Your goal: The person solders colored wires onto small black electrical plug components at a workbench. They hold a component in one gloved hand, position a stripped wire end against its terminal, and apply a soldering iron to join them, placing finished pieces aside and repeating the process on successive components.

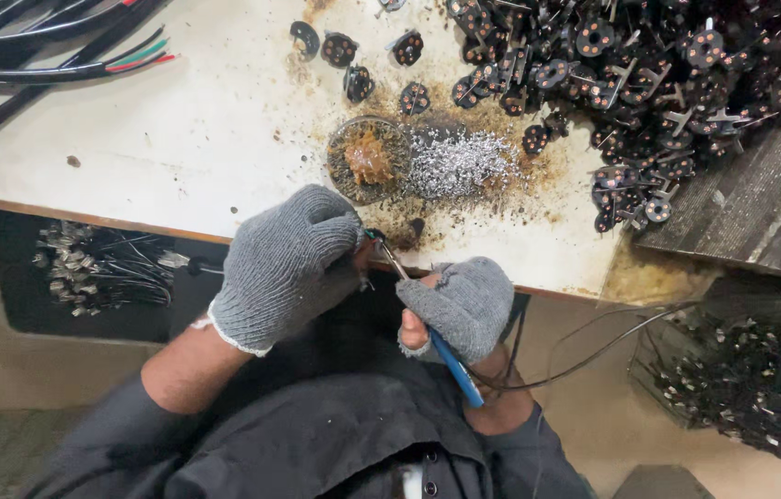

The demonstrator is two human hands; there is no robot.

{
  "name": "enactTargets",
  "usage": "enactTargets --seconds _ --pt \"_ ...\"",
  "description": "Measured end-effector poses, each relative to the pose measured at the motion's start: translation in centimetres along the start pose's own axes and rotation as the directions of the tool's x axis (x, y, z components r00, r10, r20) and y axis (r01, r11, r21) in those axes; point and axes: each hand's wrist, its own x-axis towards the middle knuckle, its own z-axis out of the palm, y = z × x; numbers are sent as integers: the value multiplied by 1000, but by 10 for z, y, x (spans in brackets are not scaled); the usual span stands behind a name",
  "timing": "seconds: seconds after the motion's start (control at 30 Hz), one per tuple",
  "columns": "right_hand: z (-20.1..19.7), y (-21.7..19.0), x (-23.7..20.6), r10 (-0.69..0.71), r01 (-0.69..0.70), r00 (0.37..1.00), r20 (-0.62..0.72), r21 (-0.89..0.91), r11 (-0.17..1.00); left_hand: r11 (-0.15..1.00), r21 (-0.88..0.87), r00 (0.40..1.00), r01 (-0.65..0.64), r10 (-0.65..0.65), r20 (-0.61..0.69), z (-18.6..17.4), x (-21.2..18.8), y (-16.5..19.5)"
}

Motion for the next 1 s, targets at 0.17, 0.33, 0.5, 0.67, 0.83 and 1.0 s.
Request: enactTargets --seconds 0.17,0.33,0.5,0.67,0.83,1.0 --pt "0 1 -1 0 0 1000 4 -14 1000 1000 18 1000 4 -4 12 1 0 1" --pt "1 -2 -1 5 -5 1000 -18 -10 1000 999 33 999 -4 5 -35 4 0 2" --pt "2 -4 0 15 -15 999 -29 0 1000 999 37 997 -21 24 -69 6 -2 1" --pt "3 -7 -2 51 -50 997 -62 14 999 999 41 998 -27 30 -59 6 -3 0" --pt "2 -8 -6 78 -76 992 -100 29 997 999 41 999 -12 14 -50 7 -3 0" --pt "-1 6 -9 -21 21 1000 6 11 1000 998 26 995 -51 53 -80 6 -5 -3"
